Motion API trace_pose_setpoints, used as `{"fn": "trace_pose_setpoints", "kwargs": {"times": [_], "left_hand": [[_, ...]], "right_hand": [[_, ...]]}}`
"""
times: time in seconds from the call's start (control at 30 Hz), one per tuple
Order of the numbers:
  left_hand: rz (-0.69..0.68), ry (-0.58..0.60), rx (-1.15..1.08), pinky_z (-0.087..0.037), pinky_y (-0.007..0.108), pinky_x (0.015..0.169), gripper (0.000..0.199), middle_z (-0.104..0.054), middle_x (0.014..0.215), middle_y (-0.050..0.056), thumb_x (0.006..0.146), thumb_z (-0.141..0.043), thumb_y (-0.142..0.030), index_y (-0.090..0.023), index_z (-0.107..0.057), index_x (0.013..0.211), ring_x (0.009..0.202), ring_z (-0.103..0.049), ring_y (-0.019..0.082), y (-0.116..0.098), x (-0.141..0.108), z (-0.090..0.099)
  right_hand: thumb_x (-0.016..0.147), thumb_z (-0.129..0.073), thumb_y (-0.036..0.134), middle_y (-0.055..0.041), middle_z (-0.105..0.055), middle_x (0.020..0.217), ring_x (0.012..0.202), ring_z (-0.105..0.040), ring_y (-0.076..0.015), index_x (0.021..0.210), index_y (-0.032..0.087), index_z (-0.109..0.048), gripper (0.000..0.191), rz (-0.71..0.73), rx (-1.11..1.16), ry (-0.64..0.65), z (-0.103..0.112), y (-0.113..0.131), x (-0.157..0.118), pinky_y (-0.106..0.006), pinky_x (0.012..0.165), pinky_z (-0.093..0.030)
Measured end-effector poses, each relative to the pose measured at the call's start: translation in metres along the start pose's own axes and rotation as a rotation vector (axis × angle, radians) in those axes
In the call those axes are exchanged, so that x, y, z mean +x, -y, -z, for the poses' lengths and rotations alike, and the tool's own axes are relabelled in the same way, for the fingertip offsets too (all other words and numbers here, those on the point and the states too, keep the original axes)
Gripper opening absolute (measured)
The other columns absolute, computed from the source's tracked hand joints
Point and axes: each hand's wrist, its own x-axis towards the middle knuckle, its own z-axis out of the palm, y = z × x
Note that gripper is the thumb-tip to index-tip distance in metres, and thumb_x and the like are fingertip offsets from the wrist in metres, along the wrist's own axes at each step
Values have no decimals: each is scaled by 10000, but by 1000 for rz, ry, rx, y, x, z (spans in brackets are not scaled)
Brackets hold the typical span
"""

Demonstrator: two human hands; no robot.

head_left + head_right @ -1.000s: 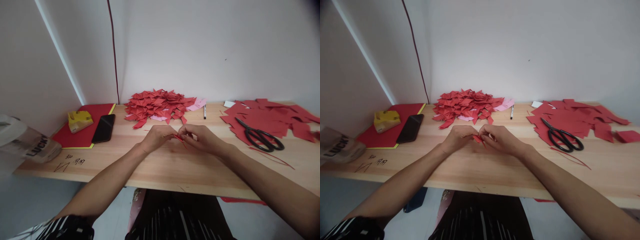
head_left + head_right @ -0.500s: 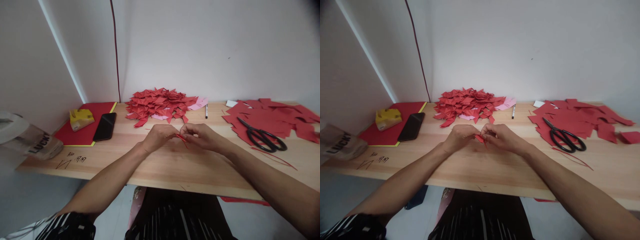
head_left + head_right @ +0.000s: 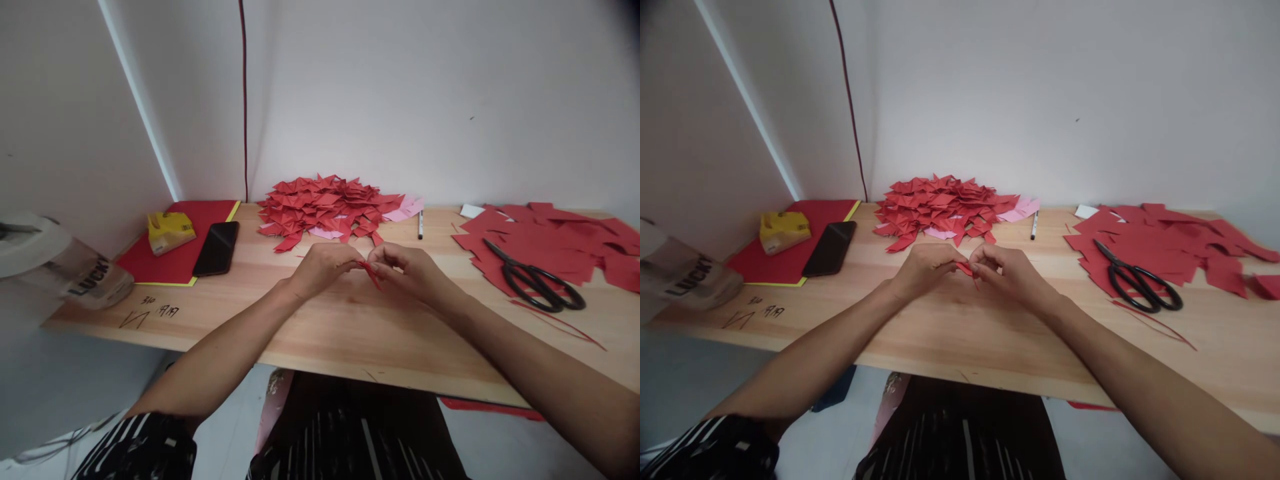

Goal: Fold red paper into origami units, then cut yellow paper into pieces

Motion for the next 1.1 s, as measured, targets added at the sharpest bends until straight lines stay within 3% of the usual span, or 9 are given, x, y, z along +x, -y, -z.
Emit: {"fn": "trace_pose_setpoints", "kwargs": {"times": [0.17,0.37,0.6,0.93,1.1], "left_hand": [[15,64,-49,-439,220,681,132,-695,716,9,899,-585,-184,-193,-709,855,703,-638,121,1,-1,-2],[4,105,-32,-424,213,639,128,-698,716,3,899,-590,-207,-194,-707,849,662,-620,112,3,-3,-5],[55,38,-28,-417,222,659,157,-682,683,2,909,-573,-198,-189,-715,844,662,-615,121,3,1,-3],[56,112,-60,-388,222,622,139,-695,717,21,883,-596,-185,-165,-701,794,667,-602,126,3,-1,-7],[184,85,-268,-378,216,610,155,-648,653,-3,853,-602,-188,-154,-694,733,628,-556,112,4,0,-7]], "right_hand": [[809,-625,550,21,-531,596,511,-429,-106,791,198,-578,356,-152,209,132,0,-6,2,-242,483,-295],[779,-650,568,19,-534,621,523,-425,-97,759,193,-539,391,-145,256,226,0,-7,5,-238,492,-285],[895,-547,386,11,-562,639,575,-463,-119,813,209,-567,195,-15,3,-10,-4,-3,0,-252,551,-335],[767,-670,479,24,-543,593,514,-451,-114,782,200,-542,307,-174,236,198,-1,-7,5,-246,494,-295],[817,-571,343,29,-536,615,534,-435,-111,792,197,-544,150,-112,132,78,-4,-8,4,-242,512,-306]]}}
